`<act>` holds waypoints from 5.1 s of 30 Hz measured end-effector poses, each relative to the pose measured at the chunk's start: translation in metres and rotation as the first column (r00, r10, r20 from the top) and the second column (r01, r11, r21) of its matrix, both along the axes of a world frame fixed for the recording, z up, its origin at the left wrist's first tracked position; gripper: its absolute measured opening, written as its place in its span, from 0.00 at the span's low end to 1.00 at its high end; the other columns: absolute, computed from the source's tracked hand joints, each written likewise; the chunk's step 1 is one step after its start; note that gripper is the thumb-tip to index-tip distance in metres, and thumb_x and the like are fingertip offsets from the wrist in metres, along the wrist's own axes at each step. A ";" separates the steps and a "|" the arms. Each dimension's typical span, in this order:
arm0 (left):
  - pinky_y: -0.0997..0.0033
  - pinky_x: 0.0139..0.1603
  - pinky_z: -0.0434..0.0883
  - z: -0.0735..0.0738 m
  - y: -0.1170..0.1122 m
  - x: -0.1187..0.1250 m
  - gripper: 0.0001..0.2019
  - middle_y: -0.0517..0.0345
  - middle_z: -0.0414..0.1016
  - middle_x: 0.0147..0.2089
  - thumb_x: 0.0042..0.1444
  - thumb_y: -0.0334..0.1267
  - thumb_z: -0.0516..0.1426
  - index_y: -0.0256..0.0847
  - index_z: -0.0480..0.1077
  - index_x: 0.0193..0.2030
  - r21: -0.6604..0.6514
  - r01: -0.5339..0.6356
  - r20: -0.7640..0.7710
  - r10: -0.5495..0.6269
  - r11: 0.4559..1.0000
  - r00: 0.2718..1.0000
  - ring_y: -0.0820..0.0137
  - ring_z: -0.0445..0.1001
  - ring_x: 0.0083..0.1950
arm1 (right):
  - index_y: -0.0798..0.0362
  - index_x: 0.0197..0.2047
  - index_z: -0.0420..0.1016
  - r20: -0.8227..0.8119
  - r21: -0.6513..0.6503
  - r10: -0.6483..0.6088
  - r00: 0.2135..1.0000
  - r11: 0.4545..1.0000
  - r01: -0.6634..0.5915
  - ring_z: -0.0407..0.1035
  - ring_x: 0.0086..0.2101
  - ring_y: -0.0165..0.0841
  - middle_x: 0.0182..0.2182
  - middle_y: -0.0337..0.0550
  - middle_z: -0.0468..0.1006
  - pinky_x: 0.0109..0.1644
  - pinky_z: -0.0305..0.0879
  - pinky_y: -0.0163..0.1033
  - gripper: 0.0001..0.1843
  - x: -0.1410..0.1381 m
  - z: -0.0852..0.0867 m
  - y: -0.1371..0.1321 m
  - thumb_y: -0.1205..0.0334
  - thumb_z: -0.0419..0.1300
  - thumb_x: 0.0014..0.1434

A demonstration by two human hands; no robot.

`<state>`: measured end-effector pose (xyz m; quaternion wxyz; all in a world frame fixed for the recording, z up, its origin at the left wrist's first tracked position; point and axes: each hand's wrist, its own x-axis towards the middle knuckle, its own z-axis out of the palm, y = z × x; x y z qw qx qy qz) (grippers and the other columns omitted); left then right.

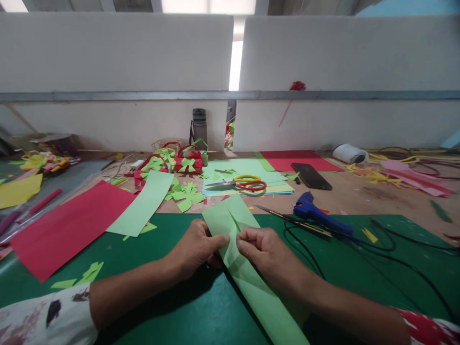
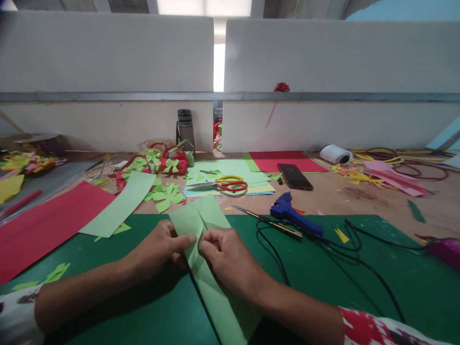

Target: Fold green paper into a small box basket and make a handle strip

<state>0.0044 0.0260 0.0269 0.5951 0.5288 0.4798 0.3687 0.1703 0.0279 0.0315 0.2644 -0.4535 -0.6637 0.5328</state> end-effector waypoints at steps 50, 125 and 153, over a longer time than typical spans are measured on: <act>0.80 0.18 0.59 0.005 -0.006 0.008 0.12 0.67 0.58 0.17 0.44 0.41 0.58 0.37 0.62 0.20 0.054 -0.129 -0.013 0.130 0.990 0.991 0.79 0.57 0.18 | 0.55 0.19 0.63 0.303 0.384 0.004 0.953 0.915 -0.126 0.58 0.21 0.25 0.17 0.35 0.64 0.25 0.49 0.32 0.13 -0.016 -0.009 -0.001 0.66 0.51 0.55; 0.58 0.45 0.71 -0.008 0.015 0.000 0.27 0.47 0.78 0.40 0.41 0.30 0.65 0.35 0.71 0.52 -0.031 0.058 0.417 -0.040 0.998 0.908 0.58 0.77 0.40 | 0.54 0.60 0.55 -0.283 -0.083 -0.218 0.934 0.976 0.203 0.73 0.23 0.36 0.25 0.37 0.79 0.29 0.70 0.41 0.39 0.009 0.010 0.017 0.60 0.63 0.46; 0.61 0.40 0.72 -0.011 0.008 0.013 0.16 0.49 0.78 0.33 0.37 0.32 0.66 0.30 0.74 0.37 -0.147 -0.300 0.445 0.334 0.943 0.831 0.61 0.76 0.34 | 0.60 0.52 0.66 0.490 0.861 -0.467 0.736 0.391 -0.325 0.52 0.58 0.59 0.58 0.68 0.61 0.52 0.53 0.65 0.28 -0.009 -0.016 -0.009 0.64 0.64 0.46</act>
